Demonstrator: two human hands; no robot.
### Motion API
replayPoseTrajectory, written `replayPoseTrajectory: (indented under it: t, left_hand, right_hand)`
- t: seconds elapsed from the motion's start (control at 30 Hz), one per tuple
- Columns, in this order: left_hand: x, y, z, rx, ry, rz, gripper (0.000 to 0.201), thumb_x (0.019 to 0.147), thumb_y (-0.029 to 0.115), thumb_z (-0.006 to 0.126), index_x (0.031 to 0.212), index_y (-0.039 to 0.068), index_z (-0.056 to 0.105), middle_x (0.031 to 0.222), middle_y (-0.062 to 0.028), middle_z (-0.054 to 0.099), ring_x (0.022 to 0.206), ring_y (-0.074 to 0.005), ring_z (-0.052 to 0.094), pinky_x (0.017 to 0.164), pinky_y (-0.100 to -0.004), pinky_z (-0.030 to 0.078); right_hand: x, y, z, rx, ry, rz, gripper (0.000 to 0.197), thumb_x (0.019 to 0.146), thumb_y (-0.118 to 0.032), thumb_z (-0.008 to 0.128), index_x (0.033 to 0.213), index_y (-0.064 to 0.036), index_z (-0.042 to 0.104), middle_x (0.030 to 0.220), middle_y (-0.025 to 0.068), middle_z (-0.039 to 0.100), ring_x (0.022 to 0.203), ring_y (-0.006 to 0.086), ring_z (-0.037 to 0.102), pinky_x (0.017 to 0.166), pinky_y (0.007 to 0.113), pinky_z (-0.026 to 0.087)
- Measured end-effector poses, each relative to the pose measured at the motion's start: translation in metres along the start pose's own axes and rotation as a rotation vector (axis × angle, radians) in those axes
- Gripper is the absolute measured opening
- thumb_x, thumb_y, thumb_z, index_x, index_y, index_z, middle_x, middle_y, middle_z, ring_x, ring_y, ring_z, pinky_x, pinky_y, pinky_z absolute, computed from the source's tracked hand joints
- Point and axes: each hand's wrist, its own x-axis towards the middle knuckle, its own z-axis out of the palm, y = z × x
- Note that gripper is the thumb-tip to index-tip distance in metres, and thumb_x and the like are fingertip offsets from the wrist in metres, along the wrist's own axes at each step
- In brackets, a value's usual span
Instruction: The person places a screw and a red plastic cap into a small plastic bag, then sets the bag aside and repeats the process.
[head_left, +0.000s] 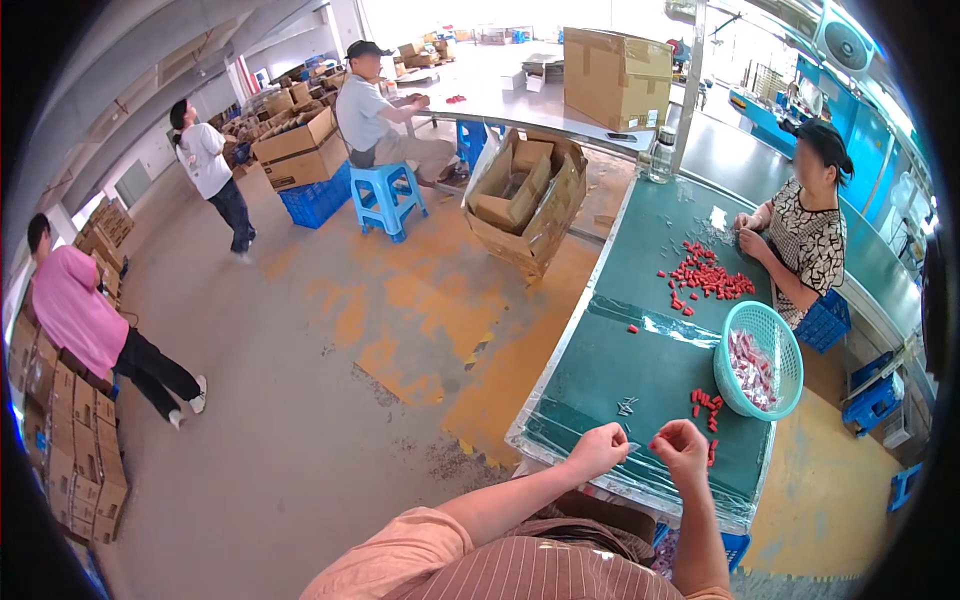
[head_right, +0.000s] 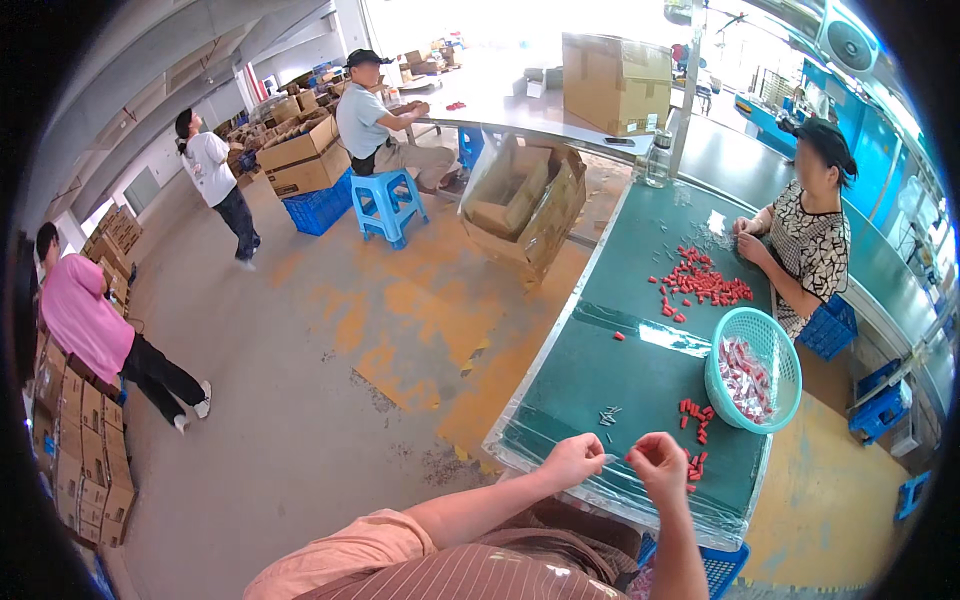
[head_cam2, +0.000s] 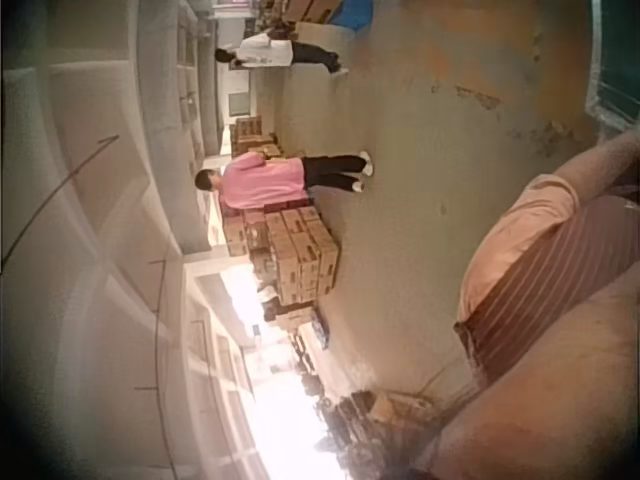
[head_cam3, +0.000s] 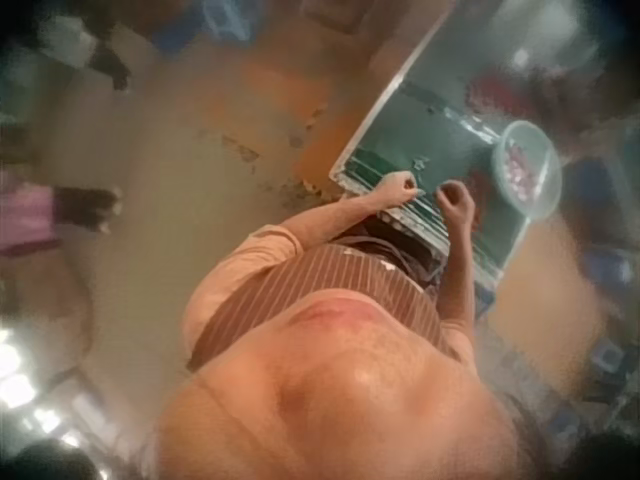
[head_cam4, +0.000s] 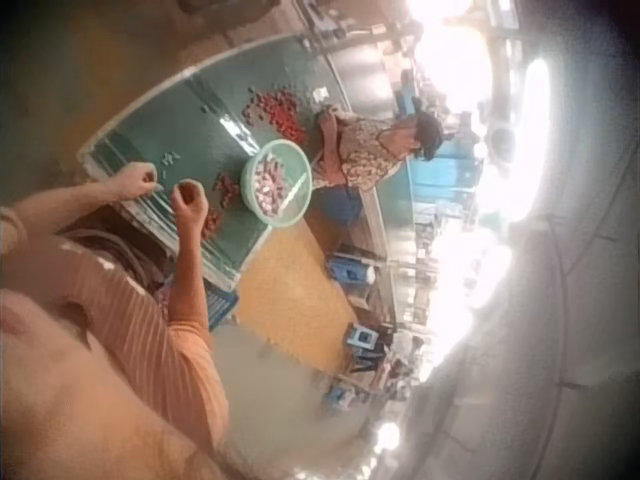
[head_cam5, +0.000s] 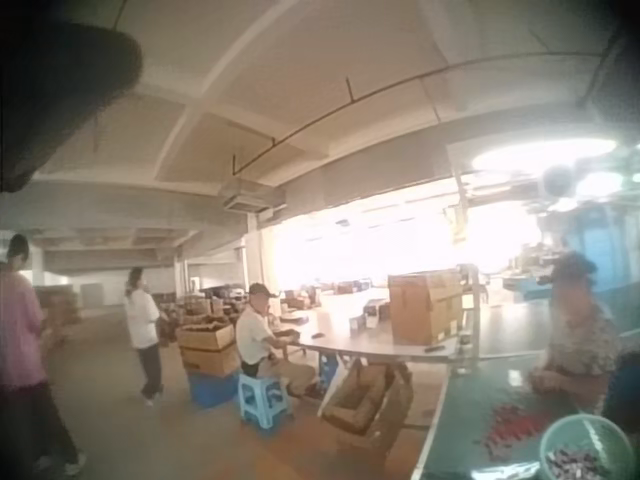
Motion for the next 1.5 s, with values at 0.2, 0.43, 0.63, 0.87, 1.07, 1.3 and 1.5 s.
replayPoseTrajectory:
  t: [0.2,0.43,0.63,0.87,1.07,1.3,1.5]
  left_hand:
    - [-0.016,0.011,0.019,-0.156,-0.105,-0.060,0.016,0.085,0.019,0.060,0.086,0.003,0.059,0.072,-0.0041,0.064,0.067,-0.0092,0.058,0.059,-0.0262,0.045]
    - [-0.014,-0.007,0.014,-0.088,-0.065,-0.001,0.012,0.080,0.015,0.061,0.079,0.004,0.062,0.076,-0.0067,0.065,0.072,-0.0134,0.059,0.069,-0.0298,0.048]
    - [-0.015,0.015,0.004,-0.173,-0.047,-0.105,0.012,0.079,0.012,0.063,0.080,0.001,0.058,0.069,-0.0062,0.065,0.063,-0.0101,0.060,0.058,-0.0251,0.045]
    - [-0.014,0.008,0.017,-0.160,-0.081,-0.074,0.014,0.081,0.013,0.064,0.081,0.001,0.057,0.070,-0.0062,0.064,0.064,-0.0092,0.058,0.058,-0.0241,0.044]
    - [-0.015,0.018,0.010,-0.254,-0.065,-0.095,0.010,0.082,0.011,0.060,0.081,0.000,0.058,0.071,-0.0065,0.063,0.065,-0.0099,0.058,0.058,-0.0246,0.045]
    - [-0.009,-0.005,0.023,-0.397,-0.252,-0.264,0.017,0.084,0.022,0.060,0.081,0.005,0.060,0.073,-0.0036,0.061,0.051,-0.0078,0.048,0.044,-0.0233,0.037]
    - [-0.014,-0.002,0.015,-0.614,-0.299,-0.336,0.010,0.085,0.015,0.057,0.085,0.006,0.054,0.071,-0.0016,0.056,0.044,-0.0026,0.033,0.036,-0.0184,0.021]
  right_hand:
    - [-0.032,0.017,0.010,-0.233,0.084,-0.182,0.010,0.075,0.003,0.064,0.081,-0.0011,0.057,0.074,0.0017,0.060,0.066,0.0061,0.056,0.060,0.021,0.046]
    - [-0.033,-0.003,0.015,-0.686,-0.094,-0.599,0.013,0.072,-0.003,0.065,0.080,-0.0039,0.055,0.076,0.0124,0.057,0.071,0.0315,0.056,0.064,0.038,0.046]
    - [-0.032,-0.013,0.006,-0.551,0.008,-0.353,0.018,0.081,-0.002,0.061,0.099,-0.0012,0.064,0.083,0.0120,0.061,0.073,0.0223,0.062,0.064,0.029,0.048]
    - [-0.036,-0.002,0.008,-0.653,0.026,-0.519,0.017,0.075,-0.002,0.066,0.092,-0.0035,0.066,0.084,0.0083,0.064,0.077,0.0235,0.059,0.068,0.032,0.048]
    - [-0.032,0.003,0.009,-0.730,0.021,-0.540,0.019,0.074,-0.007,0.066,0.093,-0.0047,0.065,0.092,0.0101,0.062,0.087,0.0279,0.057,0.075,0.036,0.047]
    - [-0.047,0.002,0.006,-0.801,-0.044,-0.527,0.018,0.067,-0.004,0.066,0.084,-0.0051,0.059,0.095,0.0119,0.059,0.090,0.0316,0.056,0.078,0.041,0.046]
    - [-0.051,-0.013,0.010,-0.817,-0.079,-0.549,0.018,0.068,-0.006,0.067,0.084,-0.0061,0.060,0.095,0.0095,0.059,0.090,0.0296,0.055,0.077,0.039,0.045]
